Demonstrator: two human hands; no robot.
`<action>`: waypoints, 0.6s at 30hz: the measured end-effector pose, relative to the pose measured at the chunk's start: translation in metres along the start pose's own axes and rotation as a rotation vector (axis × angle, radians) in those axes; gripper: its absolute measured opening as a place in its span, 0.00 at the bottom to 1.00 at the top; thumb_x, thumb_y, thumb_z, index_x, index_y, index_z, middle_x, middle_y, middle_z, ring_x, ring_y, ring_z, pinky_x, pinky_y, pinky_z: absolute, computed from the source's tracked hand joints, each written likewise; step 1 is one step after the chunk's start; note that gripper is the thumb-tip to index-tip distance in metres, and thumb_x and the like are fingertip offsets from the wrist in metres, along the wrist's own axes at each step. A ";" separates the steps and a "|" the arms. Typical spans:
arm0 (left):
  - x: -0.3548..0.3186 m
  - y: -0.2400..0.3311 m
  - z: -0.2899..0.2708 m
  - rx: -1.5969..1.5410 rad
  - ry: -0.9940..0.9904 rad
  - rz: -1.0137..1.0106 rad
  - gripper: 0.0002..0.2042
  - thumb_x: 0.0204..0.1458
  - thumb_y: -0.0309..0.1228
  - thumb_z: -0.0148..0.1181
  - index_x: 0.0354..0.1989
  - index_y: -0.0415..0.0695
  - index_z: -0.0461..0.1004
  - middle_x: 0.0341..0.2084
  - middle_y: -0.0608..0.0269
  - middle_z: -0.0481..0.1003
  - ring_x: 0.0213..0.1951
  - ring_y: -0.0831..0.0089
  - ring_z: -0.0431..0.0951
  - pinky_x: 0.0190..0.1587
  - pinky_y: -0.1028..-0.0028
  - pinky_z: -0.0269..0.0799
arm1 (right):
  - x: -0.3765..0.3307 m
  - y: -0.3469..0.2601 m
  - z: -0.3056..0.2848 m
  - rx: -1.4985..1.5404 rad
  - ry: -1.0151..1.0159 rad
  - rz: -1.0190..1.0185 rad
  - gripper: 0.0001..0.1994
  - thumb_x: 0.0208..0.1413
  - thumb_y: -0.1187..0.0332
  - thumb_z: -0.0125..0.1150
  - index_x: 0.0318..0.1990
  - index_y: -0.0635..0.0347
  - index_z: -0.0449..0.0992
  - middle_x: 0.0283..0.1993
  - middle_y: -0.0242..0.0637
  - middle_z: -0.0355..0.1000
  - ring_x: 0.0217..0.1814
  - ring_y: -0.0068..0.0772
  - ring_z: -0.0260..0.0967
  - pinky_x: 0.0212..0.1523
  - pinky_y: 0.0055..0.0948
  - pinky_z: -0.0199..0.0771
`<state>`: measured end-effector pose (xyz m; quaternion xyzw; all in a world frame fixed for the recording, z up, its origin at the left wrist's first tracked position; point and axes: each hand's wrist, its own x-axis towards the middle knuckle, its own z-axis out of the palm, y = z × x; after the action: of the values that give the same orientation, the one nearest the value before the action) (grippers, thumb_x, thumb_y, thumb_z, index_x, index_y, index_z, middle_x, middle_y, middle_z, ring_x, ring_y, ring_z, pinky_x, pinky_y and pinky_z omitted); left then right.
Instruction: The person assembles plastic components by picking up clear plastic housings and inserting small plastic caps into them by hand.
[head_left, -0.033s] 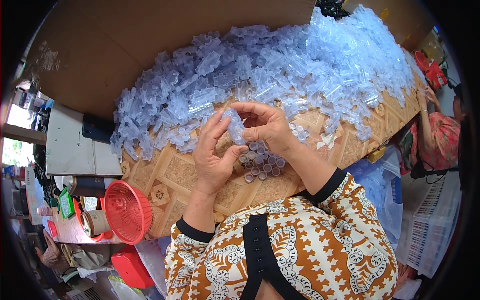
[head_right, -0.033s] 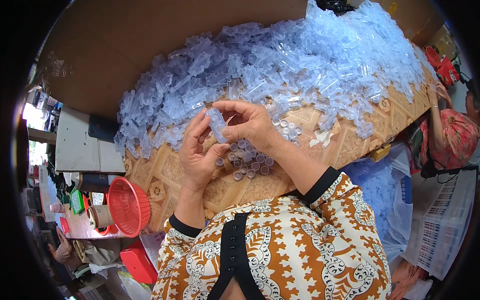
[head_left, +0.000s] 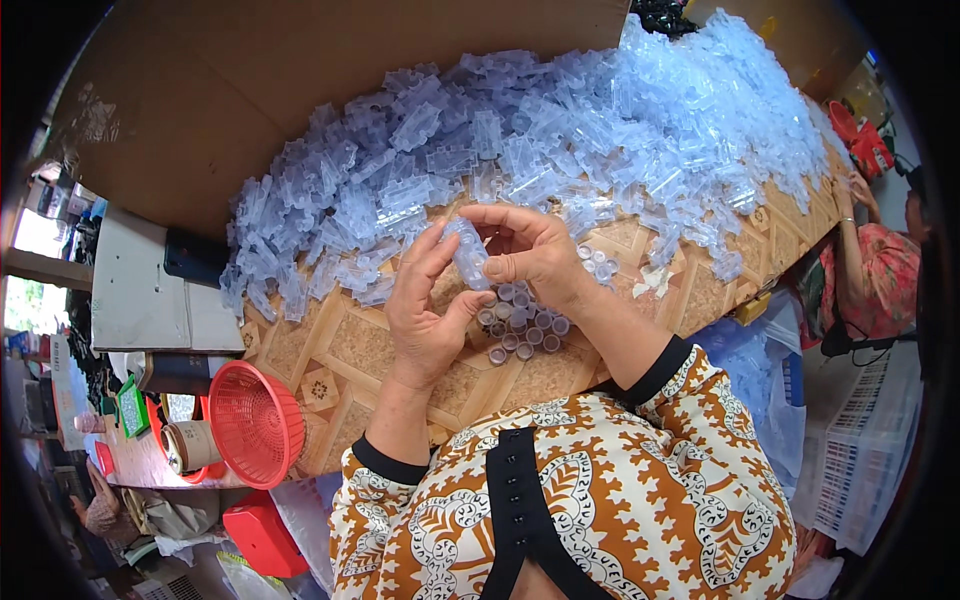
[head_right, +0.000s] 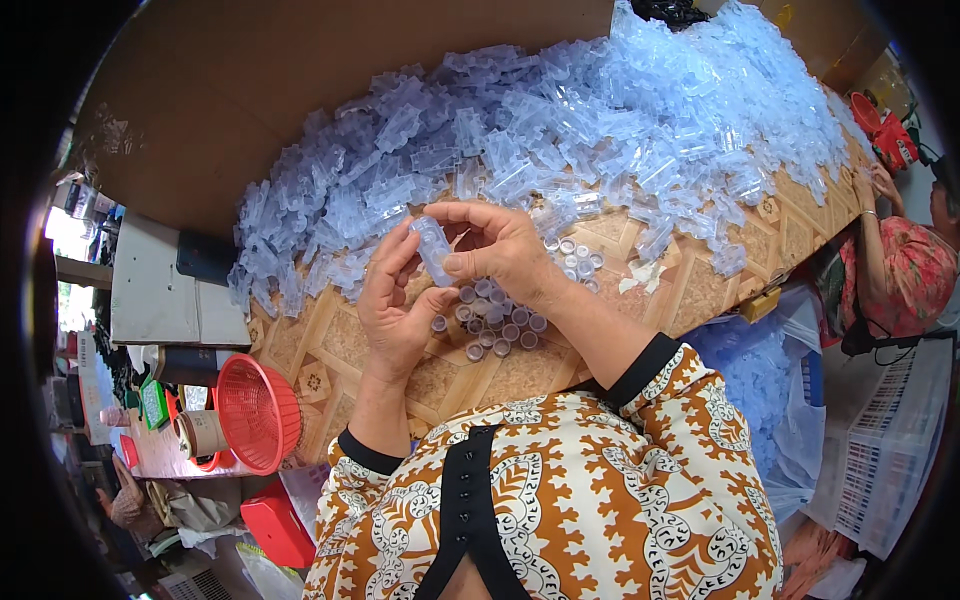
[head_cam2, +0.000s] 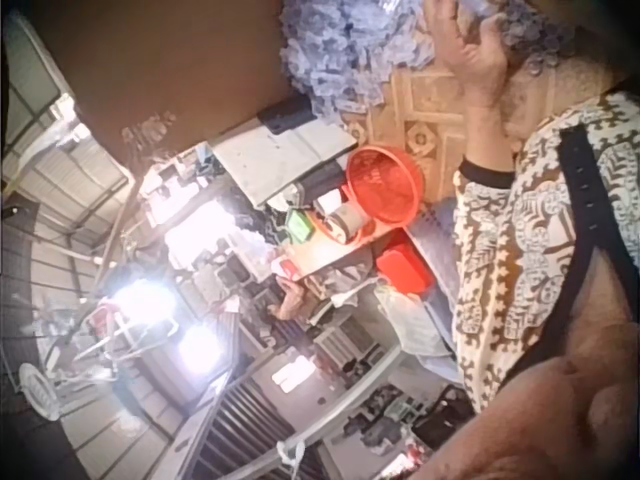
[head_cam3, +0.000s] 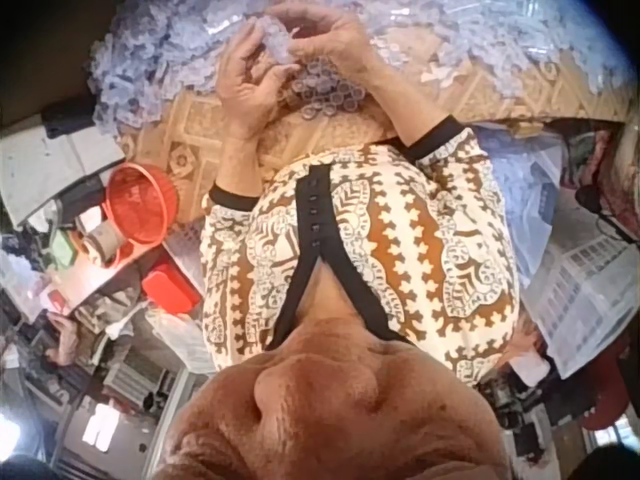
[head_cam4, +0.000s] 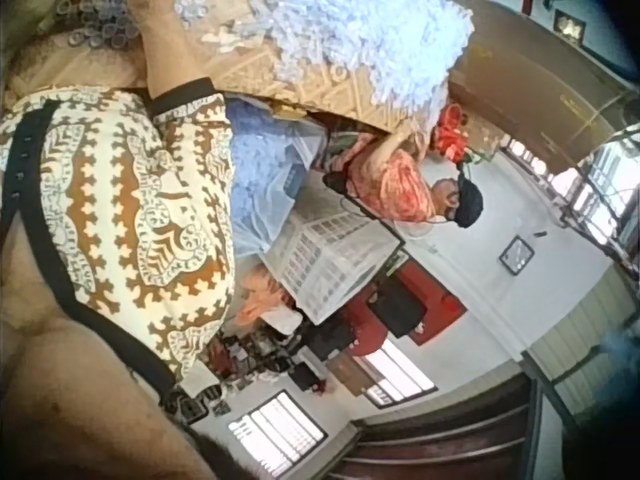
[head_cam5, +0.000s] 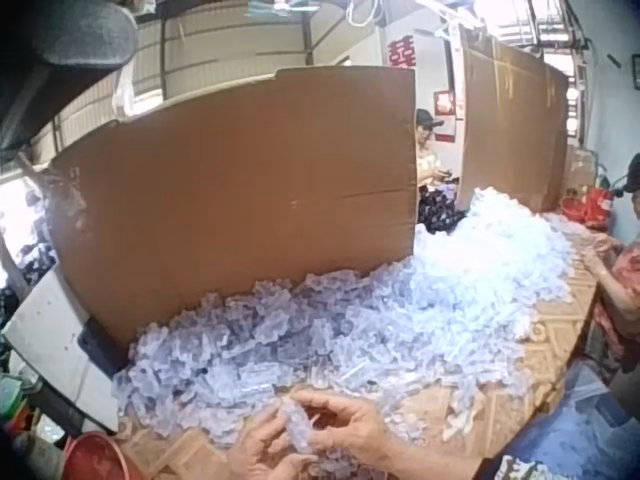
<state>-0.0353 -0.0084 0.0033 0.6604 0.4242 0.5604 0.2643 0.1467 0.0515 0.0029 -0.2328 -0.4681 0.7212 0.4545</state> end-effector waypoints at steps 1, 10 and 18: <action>0.001 0.000 0.000 -0.002 -0.001 0.002 0.32 0.41 0.19 0.74 0.60 0.44 0.73 0.64 0.52 0.68 0.65 0.59 0.69 0.65 0.64 0.67 | 0.000 0.001 0.000 0.007 -0.011 -0.023 0.34 0.45 0.77 0.74 0.64 0.67 0.70 0.58 0.38 0.73 0.59 0.30 0.70 0.61 0.31 0.72; 0.002 0.003 0.001 -0.106 0.003 -0.050 0.32 0.42 0.20 0.74 0.60 0.43 0.73 0.64 0.51 0.67 0.65 0.60 0.69 0.65 0.65 0.68 | -0.001 0.008 0.000 0.161 -0.022 -0.066 0.30 0.48 0.76 0.72 0.62 0.67 0.71 0.57 0.40 0.74 0.59 0.30 0.71 0.61 0.31 0.72; 0.003 0.004 0.002 0.030 -0.032 -0.005 0.32 0.40 0.22 0.75 0.59 0.46 0.74 0.63 0.54 0.70 0.64 0.58 0.70 0.65 0.63 0.67 | 0.001 0.005 -0.001 0.031 0.018 -0.074 0.24 0.57 0.74 0.64 0.62 0.66 0.72 0.57 0.39 0.74 0.58 0.27 0.71 0.59 0.29 0.73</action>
<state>-0.0322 -0.0074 0.0078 0.6720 0.4300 0.5428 0.2626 0.1446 0.0522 -0.0017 -0.2148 -0.4609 0.7089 0.4887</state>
